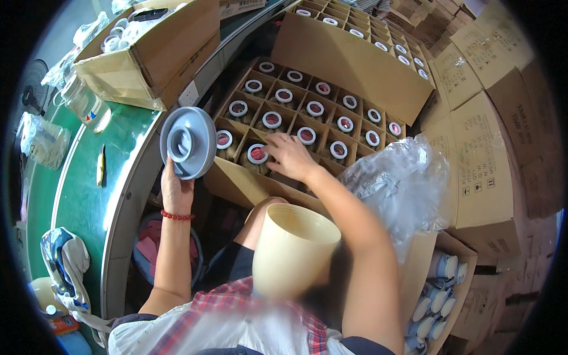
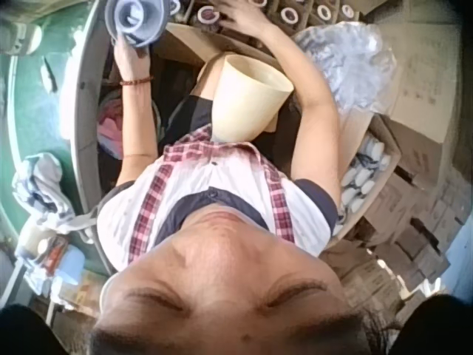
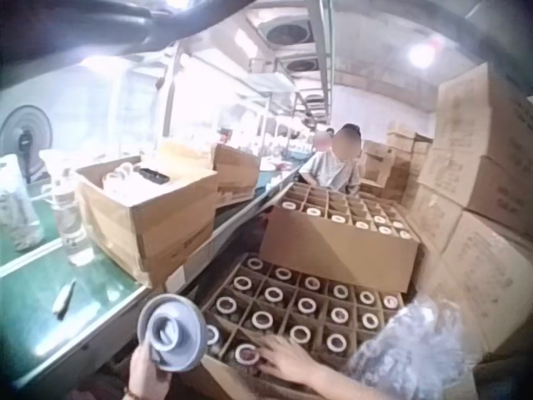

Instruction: The person places white plastic rings onto the tops of small jars arranged in a cardboard box. Then, the person assembles a larger container by attaching a lid and handle, and finally places the assembled unit into a plastic bag.

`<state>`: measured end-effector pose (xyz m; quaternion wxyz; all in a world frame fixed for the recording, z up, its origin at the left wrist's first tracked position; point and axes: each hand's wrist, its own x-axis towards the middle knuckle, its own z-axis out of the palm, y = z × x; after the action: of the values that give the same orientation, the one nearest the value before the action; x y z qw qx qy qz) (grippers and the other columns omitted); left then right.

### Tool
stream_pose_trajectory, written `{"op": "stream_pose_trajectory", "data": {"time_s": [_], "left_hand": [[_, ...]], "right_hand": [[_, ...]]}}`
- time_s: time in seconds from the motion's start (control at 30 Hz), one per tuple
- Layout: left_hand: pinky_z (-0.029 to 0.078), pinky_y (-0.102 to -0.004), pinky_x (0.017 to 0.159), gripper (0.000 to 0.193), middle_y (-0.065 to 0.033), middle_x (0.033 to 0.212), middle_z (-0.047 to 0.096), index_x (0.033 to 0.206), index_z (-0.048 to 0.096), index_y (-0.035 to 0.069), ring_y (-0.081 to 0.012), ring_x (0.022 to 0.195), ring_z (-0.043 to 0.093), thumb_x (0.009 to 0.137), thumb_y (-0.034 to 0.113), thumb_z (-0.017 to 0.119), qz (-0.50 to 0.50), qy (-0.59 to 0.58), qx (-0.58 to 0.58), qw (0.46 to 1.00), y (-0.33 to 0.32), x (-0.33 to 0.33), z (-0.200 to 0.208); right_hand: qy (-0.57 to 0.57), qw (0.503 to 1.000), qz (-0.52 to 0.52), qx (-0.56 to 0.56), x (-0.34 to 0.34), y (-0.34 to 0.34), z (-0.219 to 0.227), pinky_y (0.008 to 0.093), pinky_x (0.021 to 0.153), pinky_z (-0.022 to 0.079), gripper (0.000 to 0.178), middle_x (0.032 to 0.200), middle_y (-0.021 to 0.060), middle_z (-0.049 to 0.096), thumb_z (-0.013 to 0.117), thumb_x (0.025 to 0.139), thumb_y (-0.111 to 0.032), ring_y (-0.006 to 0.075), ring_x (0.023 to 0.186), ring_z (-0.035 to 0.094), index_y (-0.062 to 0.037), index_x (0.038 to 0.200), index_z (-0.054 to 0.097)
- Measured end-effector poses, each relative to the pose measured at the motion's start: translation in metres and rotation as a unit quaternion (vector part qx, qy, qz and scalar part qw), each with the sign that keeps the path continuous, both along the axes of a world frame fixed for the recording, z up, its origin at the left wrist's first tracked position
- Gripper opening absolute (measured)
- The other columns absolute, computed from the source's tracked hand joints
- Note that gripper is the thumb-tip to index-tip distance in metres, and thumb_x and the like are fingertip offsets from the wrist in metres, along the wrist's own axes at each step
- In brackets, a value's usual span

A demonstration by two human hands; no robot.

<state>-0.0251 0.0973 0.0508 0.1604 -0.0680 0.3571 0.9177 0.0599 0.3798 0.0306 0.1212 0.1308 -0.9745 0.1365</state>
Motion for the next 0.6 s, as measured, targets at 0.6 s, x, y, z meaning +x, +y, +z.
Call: {"op": "stream_pose_trajectory", "data": {"time_s": [0.6], "left_hand": [[0.043,-0.0556,0.098,0.066,-0.0157,0.153,0.014,0.148,0.016,0.011,-0.0436,0.128,0.039,0.097,0.051,0.028,-0.302,-0.088,0.031,0.949,0.070,0.049,-0.017]], "right_hand": [[0.164,0.975,-0.011,0.151,0.057,-0.022,0.126,0.0505,0.105,0.028,0.012,0.121,0.0081,0.055,0.064,0.080,-0.021,0.0236,0.118,0.048,-0.0124,0.088,0.064]]}}
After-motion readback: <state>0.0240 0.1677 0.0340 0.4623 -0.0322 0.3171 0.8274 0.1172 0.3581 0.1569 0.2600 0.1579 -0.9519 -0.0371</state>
